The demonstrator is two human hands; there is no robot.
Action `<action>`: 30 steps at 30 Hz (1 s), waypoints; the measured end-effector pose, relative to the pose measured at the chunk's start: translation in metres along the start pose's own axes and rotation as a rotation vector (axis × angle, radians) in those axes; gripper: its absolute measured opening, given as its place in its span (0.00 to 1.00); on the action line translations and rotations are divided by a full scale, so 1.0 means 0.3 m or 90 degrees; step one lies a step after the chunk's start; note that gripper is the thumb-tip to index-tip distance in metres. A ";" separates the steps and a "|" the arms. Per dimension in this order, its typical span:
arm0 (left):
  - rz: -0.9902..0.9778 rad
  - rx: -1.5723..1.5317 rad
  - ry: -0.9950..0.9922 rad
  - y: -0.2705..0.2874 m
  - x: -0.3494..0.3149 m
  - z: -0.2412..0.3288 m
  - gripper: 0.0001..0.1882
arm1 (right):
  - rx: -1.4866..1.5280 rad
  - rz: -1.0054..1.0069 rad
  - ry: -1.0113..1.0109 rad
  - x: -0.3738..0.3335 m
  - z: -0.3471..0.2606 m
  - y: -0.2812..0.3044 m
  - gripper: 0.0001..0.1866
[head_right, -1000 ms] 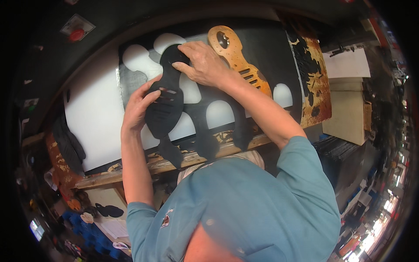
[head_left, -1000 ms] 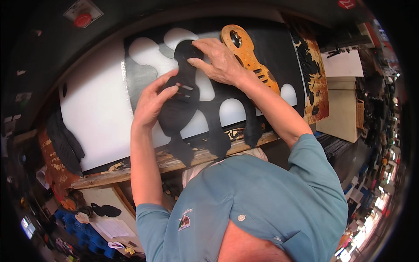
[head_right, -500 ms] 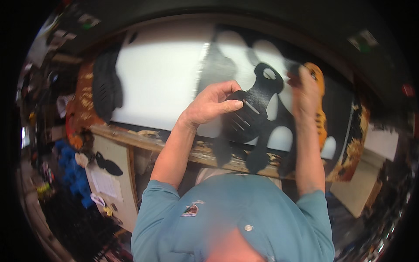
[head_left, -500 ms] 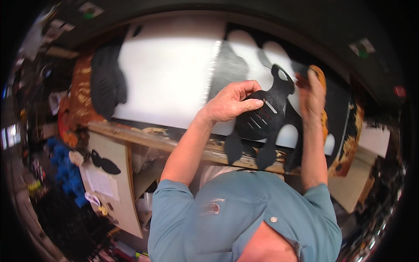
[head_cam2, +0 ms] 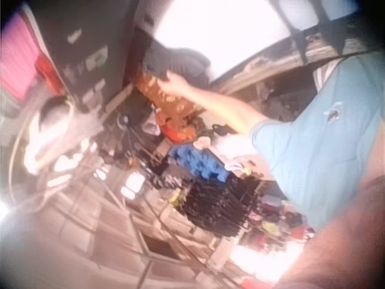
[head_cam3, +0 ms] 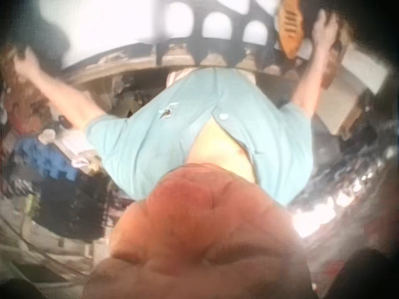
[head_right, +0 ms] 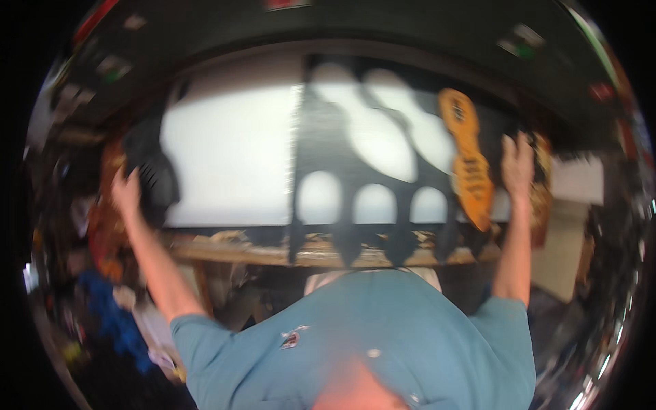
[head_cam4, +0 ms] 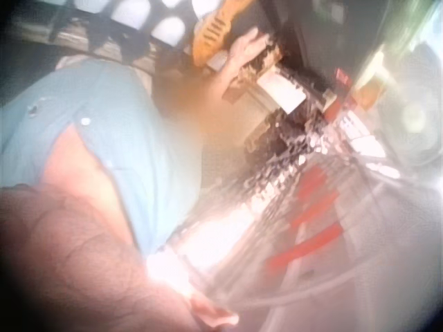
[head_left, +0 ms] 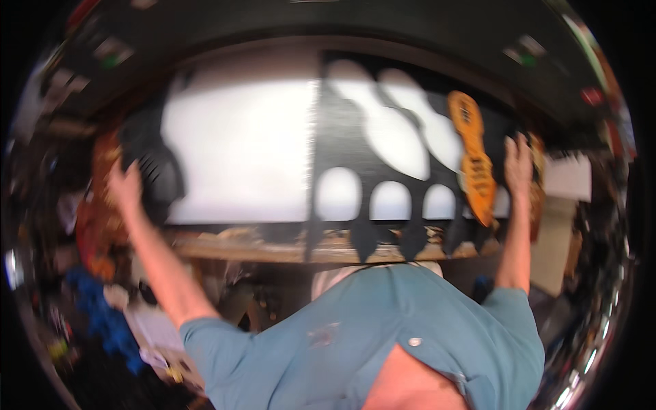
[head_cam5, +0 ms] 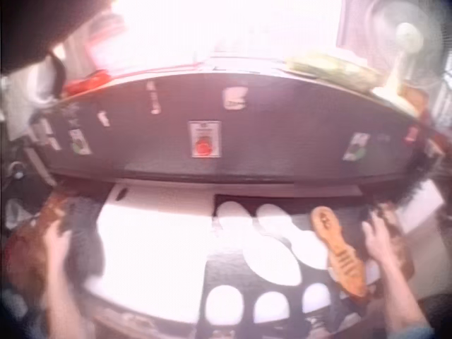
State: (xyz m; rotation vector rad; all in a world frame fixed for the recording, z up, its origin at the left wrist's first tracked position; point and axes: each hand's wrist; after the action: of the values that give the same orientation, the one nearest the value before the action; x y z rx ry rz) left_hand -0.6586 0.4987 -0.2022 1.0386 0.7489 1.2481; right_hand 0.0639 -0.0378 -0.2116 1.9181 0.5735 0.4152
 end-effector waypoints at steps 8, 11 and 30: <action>-0.161 -0.457 -0.189 -0.329 -0.230 0.602 0.20 | -0.058 -0.119 0.235 -0.347 -0.050 -0.111 0.56; -0.328 -0.445 -0.442 -0.477 -0.572 1.122 0.16 | -0.023 -0.096 0.263 -0.325 -0.079 -0.088 0.55; -0.370 -0.074 -0.743 -0.614 -0.913 1.552 0.14 | 0.163 -0.168 0.389 -0.131 0.140 0.118 0.48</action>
State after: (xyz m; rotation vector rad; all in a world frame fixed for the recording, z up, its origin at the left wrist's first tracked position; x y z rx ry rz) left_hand -0.2208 0.1328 -0.2197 1.1238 0.0257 0.0723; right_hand 0.0608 -0.1037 -0.1968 1.9079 1.3170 0.7928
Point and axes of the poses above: each hand's wrist, its own x-axis towards the middle knuckle, its own y-axis out of the back of the hand, z = x × y, and after that the axes turned 13 degrees about -z, right-handed
